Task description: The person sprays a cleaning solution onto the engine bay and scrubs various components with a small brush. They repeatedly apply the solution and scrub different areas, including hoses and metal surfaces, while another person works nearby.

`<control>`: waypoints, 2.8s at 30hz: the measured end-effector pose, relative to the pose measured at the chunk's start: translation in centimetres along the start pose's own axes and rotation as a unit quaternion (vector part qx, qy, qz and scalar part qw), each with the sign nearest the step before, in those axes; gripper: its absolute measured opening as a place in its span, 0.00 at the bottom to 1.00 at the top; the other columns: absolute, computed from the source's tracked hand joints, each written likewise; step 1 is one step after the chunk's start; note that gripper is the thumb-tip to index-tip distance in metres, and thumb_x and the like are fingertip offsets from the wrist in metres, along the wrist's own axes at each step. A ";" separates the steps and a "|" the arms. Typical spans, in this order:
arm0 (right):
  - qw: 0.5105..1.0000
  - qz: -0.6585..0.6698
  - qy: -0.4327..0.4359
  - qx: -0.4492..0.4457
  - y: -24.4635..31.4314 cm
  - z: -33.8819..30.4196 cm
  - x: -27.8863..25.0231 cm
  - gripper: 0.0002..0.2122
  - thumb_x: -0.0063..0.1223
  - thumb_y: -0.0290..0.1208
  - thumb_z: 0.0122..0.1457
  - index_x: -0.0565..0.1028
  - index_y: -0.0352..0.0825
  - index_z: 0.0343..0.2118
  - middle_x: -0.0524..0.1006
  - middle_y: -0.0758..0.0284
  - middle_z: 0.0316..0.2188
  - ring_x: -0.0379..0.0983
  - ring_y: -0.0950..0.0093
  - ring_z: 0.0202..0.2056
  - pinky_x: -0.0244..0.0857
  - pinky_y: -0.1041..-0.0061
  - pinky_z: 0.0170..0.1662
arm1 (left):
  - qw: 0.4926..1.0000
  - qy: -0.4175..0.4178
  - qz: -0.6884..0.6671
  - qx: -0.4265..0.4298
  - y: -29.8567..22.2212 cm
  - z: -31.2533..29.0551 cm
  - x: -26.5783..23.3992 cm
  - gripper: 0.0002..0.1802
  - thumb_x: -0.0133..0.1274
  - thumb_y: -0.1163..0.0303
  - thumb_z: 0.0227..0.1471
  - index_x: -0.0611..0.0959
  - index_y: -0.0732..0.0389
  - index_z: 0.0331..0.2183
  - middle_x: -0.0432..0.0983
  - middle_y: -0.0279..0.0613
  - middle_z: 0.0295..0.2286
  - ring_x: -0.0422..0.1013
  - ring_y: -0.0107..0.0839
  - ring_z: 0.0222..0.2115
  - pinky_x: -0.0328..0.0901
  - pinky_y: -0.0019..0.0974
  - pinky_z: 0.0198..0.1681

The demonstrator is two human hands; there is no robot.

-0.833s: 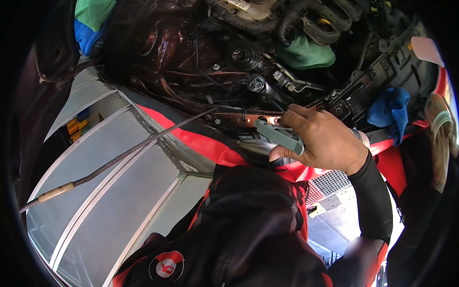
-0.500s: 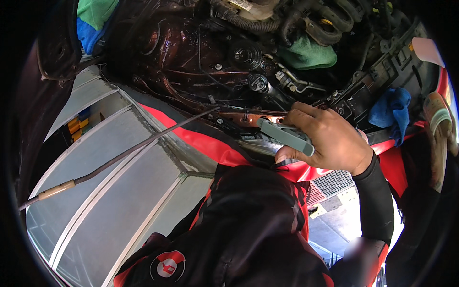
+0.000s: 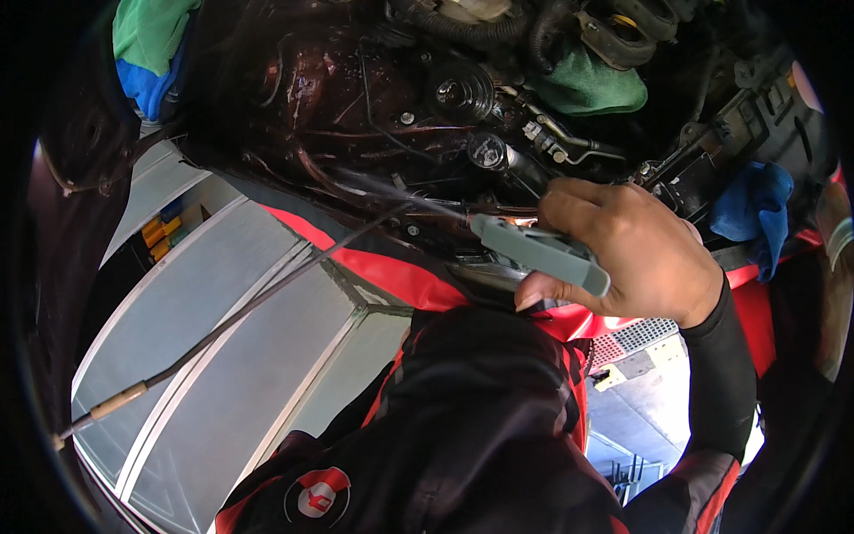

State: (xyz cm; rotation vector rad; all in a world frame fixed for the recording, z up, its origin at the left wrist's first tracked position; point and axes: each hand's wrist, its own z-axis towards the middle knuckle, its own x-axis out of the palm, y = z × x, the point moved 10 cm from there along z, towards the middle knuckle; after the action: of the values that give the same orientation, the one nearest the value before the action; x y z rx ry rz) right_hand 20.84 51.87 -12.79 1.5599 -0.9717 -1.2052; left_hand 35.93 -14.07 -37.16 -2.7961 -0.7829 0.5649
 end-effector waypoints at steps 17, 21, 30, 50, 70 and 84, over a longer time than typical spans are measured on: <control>0.999 0.004 0.024 0.023 -3.5 2.2 -1.4 0.28 0.76 0.55 0.50 0.84 0.30 0.39 0.81 0.57 0.35 0.81 0.52 0.32 0.74 0.60 0.33 | 0.999 -0.007 -0.007 -0.040 0.4 -0.6 -0.4 0.25 0.60 0.54 0.60 0.86 0.69 0.43 0.86 0.53 0.34 0.82 0.41 0.38 0.73 0.44 0.44; 0.996 -0.014 0.062 0.057 -4.2 1.8 -0.7 0.29 0.76 0.55 0.50 0.83 0.30 0.38 0.81 0.56 0.36 0.82 0.52 0.33 0.75 0.59 0.34 | 0.999 -0.006 -0.006 -0.040 0.2 -0.4 -0.6 0.25 0.60 0.53 0.60 0.86 0.69 0.43 0.86 0.53 0.34 0.82 0.42 0.39 0.73 0.44 0.44; 0.992 -0.083 0.044 0.079 -3.0 0.5 -1.5 0.26 0.76 0.50 0.51 0.84 0.30 0.42 0.82 0.55 0.38 0.82 0.51 0.34 0.76 0.57 0.38 | 1.000 -0.003 -0.004 -0.027 -0.6 0.8 -0.7 0.25 0.60 0.53 0.60 0.86 0.69 0.43 0.86 0.54 0.34 0.82 0.43 0.39 0.73 0.45 0.44; 0.981 -0.125 -0.019 0.144 0.6 -6.0 1.6 0.19 0.73 0.40 0.57 0.81 0.28 0.42 0.81 0.53 0.39 0.80 0.47 0.37 0.75 0.56 0.41 | 0.994 -0.028 0.102 0.006 2.1 5.0 -1.4 0.28 0.61 0.50 0.59 0.86 0.69 0.43 0.86 0.57 0.34 0.83 0.49 0.39 0.73 0.47 0.43; 0.939 -0.058 -0.287 -0.182 22.4 -8.4 19.2 0.37 0.63 0.55 0.65 0.68 0.27 0.64 0.73 0.48 0.59 0.72 0.48 0.58 0.69 0.55 0.59 | 0.773 -0.095 -0.125 0.615 -35.6 -25.6 -5.4 0.68 0.79 0.66 0.39 0.52 0.64 0.71 0.69 0.46 0.52 0.68 0.28 0.41 0.67 0.33 0.46; 0.981 -0.044 -0.080 -0.172 25.4 -6.1 34.8 0.56 0.71 0.42 0.58 0.40 0.32 0.78 0.46 0.43 0.76 0.49 0.45 0.75 0.51 0.56 0.75 | 0.772 -0.026 -0.162 0.614 -29.6 -27.1 -8.9 0.52 0.66 0.58 0.56 0.57 0.67 0.71 0.65 0.52 0.60 0.69 0.44 0.60 0.65 0.46 0.63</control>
State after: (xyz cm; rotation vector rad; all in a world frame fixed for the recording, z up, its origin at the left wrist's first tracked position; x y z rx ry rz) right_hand 32.82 13.22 3.18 1.2577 -0.7515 -1.4927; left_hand 26.24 4.19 -1.65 -1.4024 -0.5440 0.7163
